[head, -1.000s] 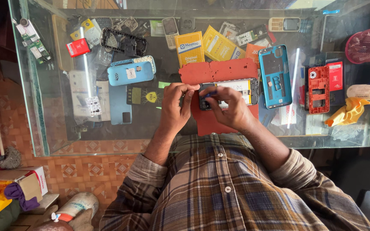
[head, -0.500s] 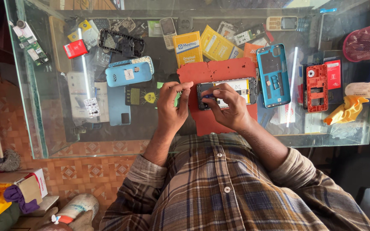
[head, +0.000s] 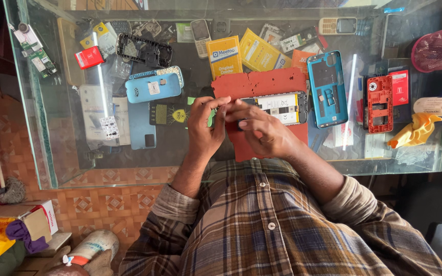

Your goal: The person pries open the back cover of a smartphone, removes the battery, and uses a screwdriver to unscrew components from the phone body. They set the blue cover aside, work on the exposed internals, and then pick up a small feature phone to continue handling it.

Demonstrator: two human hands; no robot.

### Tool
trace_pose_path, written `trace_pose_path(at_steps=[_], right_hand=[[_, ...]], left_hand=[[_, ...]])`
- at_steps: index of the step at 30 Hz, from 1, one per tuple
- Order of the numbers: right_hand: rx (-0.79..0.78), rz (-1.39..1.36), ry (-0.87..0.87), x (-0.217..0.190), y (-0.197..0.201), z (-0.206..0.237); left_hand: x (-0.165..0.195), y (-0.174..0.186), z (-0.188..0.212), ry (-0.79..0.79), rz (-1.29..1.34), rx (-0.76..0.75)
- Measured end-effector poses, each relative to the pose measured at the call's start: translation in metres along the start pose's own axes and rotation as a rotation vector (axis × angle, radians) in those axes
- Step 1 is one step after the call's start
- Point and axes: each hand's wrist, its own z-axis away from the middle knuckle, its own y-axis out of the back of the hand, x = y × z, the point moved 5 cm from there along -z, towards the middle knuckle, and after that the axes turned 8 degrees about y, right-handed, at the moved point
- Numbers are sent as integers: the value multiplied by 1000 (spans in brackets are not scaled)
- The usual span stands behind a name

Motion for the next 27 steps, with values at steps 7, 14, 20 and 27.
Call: trace_pose_path(at_steps=[7,14,20,27], right_hand=[[-18,45,-192,11,-1,-3],[56,107,-154,8,7,-12],[-57,-40,-77,0,3,-18],[-213,171,-123,-4,-11,-19]], left_hand=[[-1,1,0,30,29,15],[0,2,-2,49,57,26],[3,4,-5,37,30,33],[0,7,-1,31,-21,85]])
